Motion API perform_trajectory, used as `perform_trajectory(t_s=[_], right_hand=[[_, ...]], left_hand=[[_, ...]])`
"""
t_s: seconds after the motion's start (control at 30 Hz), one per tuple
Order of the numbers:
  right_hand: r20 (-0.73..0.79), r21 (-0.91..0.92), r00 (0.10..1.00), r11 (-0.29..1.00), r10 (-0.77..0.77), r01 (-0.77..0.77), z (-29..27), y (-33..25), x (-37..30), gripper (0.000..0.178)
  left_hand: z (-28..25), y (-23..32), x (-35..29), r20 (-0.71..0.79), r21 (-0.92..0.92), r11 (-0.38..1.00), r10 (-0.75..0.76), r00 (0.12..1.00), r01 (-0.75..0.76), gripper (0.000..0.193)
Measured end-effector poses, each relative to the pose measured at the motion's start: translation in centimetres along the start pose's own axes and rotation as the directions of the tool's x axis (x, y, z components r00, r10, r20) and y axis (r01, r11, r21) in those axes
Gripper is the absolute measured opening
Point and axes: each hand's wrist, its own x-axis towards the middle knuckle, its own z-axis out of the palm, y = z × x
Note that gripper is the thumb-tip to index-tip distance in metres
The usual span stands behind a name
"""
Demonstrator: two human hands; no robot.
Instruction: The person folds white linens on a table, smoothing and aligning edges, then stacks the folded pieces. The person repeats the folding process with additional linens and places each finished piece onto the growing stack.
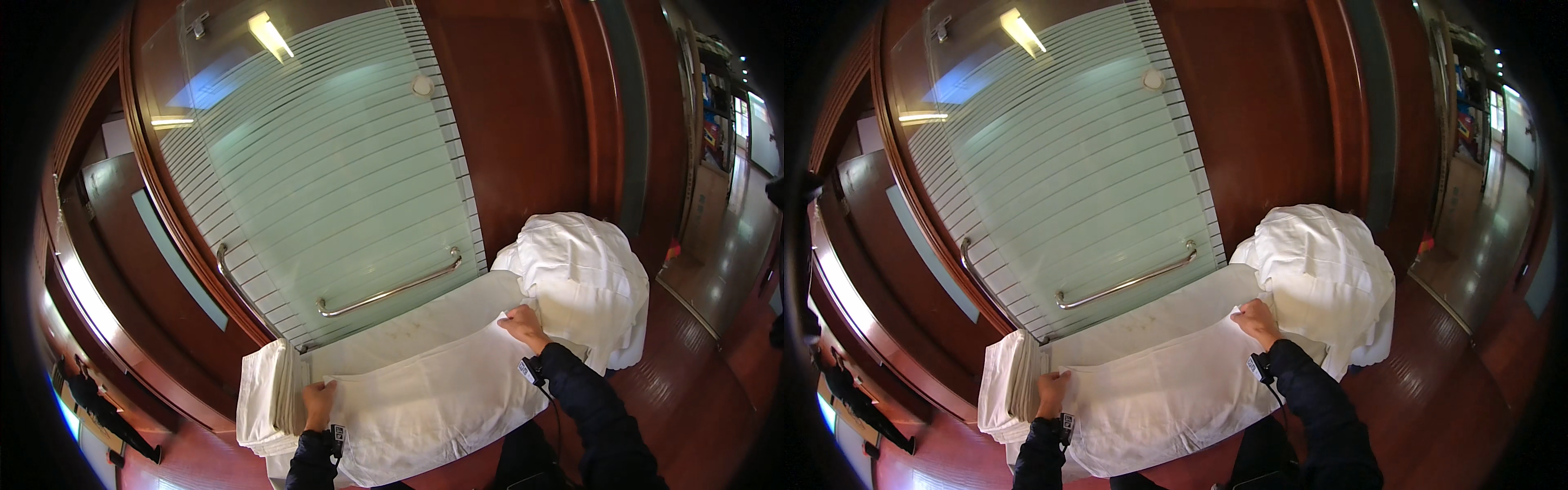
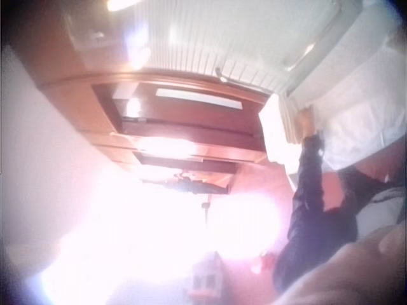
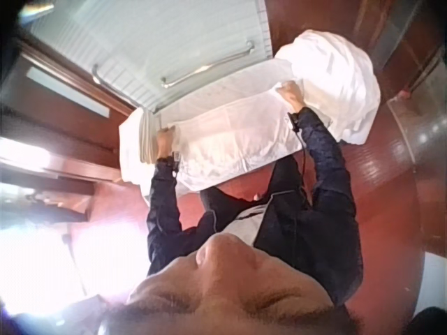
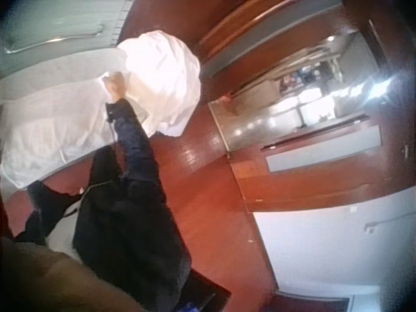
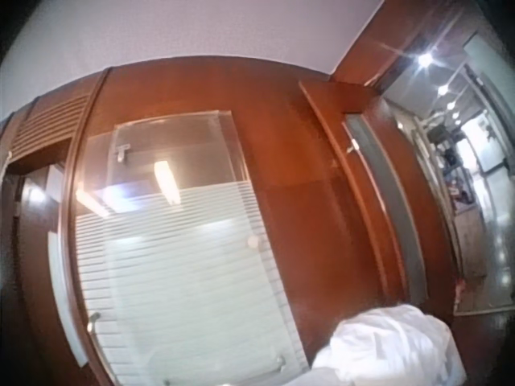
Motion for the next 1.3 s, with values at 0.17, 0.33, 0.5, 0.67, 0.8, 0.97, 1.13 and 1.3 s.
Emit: perform_trajectory(t_s=[0.17, 0.33, 0.5, 0.67, 0.8, 0.97, 1.13, 1.3], right_hand=[[-0.147, 0.206, 0.989, 0.977, -0.022, 0.052, -2.3, -1.4, -0.7, 0.035], [-0.142, 0.544, 0.983, 0.820, -0.118, 0.177, -8.5, -3.1, -3.9, 0.027], [-0.142, 0.592, 0.970, 0.768, -0.199, 0.244, -14.0, -4.4, -8.3, 0.037], [-0.200, 0.530, 0.954, 0.794, -0.224, 0.298, -17.8, -5.6, -11.9, 0.035], [-0.233, 0.546, 0.925, 0.747, -0.300, 0.380, -19.8, -6.7, -13.3, 0.023], [-0.281, 0.481, 0.905, 0.769, -0.321, 0.422, -23.0, -6.8, -15.0, 0.007], [-0.338, 0.587, 0.919, 0.718, -0.203, 0.375, -24.0, -6.3, -16.0, 0.039], [-0.310, 0.445, 0.882, 0.766, -0.355, 0.465, -24.4, -6.7, -15.1, 0.013]], left_hand=[[-2.3, 4.0, -1.5, 0.021, -0.070, 0.998, 0.000, 1.000, 0.002, 0.021], [-5.7, 9.1, -5.2, 0.024, -0.298, 0.954, 0.019, 1.000, -0.011, 0.018], [-9.4, 12.0, -8.5, 0.081, -0.426, 0.904, 0.082, 0.993, -0.040, 0.009], [-11.7, 13.8, -11.1, 0.058, -0.549, 0.831, 0.145, 0.988, -0.090, 0.010], [-13.4, 15.2, -13.0, 0.015, -0.527, 0.837, 0.185, 0.983, -0.149, 0.011], [-15.1, 16.9, -14.5, -0.054, -0.554, 0.800, 0.242, 0.969, -0.231, 0.010], [-16.7, 18.4, -16.4, -0.019, -0.531, 0.811, 0.280, 0.960, -0.247, 0.010], [-17.1, 19.0, -16.5, -0.139, -0.564, 0.777, 0.245, 0.960, -0.280, 0.011]])
